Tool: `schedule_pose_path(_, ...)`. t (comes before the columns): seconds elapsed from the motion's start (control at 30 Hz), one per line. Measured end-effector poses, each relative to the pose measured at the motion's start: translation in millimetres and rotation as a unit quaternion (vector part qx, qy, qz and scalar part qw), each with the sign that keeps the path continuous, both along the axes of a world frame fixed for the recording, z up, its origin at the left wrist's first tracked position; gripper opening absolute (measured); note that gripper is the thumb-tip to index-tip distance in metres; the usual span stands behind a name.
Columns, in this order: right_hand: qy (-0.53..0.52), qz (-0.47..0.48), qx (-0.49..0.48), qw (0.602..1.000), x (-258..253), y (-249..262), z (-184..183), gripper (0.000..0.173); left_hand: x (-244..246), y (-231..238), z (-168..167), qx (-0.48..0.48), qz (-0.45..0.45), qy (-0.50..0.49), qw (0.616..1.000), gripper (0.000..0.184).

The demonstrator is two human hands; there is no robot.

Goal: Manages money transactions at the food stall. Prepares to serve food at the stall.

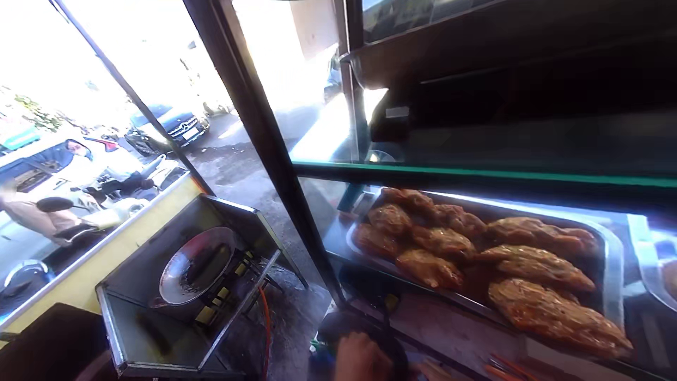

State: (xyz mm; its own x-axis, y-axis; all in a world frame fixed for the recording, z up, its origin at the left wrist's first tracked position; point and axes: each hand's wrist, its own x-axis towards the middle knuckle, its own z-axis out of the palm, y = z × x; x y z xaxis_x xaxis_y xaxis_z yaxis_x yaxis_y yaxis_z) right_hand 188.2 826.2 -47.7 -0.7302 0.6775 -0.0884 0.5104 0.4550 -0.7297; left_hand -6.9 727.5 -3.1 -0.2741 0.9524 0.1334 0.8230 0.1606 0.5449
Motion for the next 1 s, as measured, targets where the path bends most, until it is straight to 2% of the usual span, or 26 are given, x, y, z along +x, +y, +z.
schedule_pose_path(0.17, -0.012, -0.091, 0.024, 0.996, 20.5, 6.1, -12.4, 0.023, -77.1, -32.7, 0.2, -0.022, 0.146, -0.037, 0.988, 0.022)
schedule_pose_path(0.27, -0.039, -0.116, 0.010, 0.992, 24.8, 5.1, -13.6, 0.024, -116.8, -72.4, -21.9, -0.072, 0.215, -0.129, 0.965, 0.031)
schedule_pose_path(0.37, -0.063, -0.120, 0.000, 0.991, 12.3, -0.2, 7.2, 0.028, -117.3, -89.8, -43.0, -0.064, 0.255, -0.250, 0.932, 0.028)
schedule_pose_path(0.47, 0.008, -0.071, 0.117, 0.991, -19.8, -20.1, 27.9, 0.029, -108.0, -86.4, -42.1, -0.046, 0.246, -0.335, 0.908, 0.026)
schedule_pose_path(0.57, 0.038, 0.064, 0.173, 0.982, -86.0, -41.4, 46.9, 0.032, -108.8, -85.5, -40.9, -0.015, 0.195, -0.333, 0.922, 0.023)
schedule_pose_path(0.63, -0.002, 0.123, 0.173, 0.977, -135.5, -49.3, 50.2, 0.034, -114.7, -87.0, -45.0, 0.010, 0.155, -0.302, 0.941, 0.021)
schedule_pose_path(0.73, -0.118, 0.174, 0.151, 0.966, -177.4, -48.2, 52.1, 0.023, -122.8, -89.4, -50.9, 0.039, 0.136, -0.275, 0.951, 0.018)
schedule_pose_path(0.8, -0.157, 0.200, 0.138, 0.957, -178.1, -46.1, 62.1, 0.025, -126.6, -90.4, -55.3, 0.044, 0.126, -0.274, 0.952, 0.017)
schedule_pose_path(0.9, -0.110, 0.186, 0.193, 0.957, -153.3, -49.9, 73.6, 0.027, -121.7, -89.7, -71.7, 0.036, 0.125, -0.282, 0.950, 0.016)
schedule_pose_path(1.0, -0.056, 0.143, 0.203, 0.967, -122.8, -56.4, 86.5, 0.027, -117.1, -90.7, -102.4, -0.021, 0.118, -0.272, 0.955, 0.023)
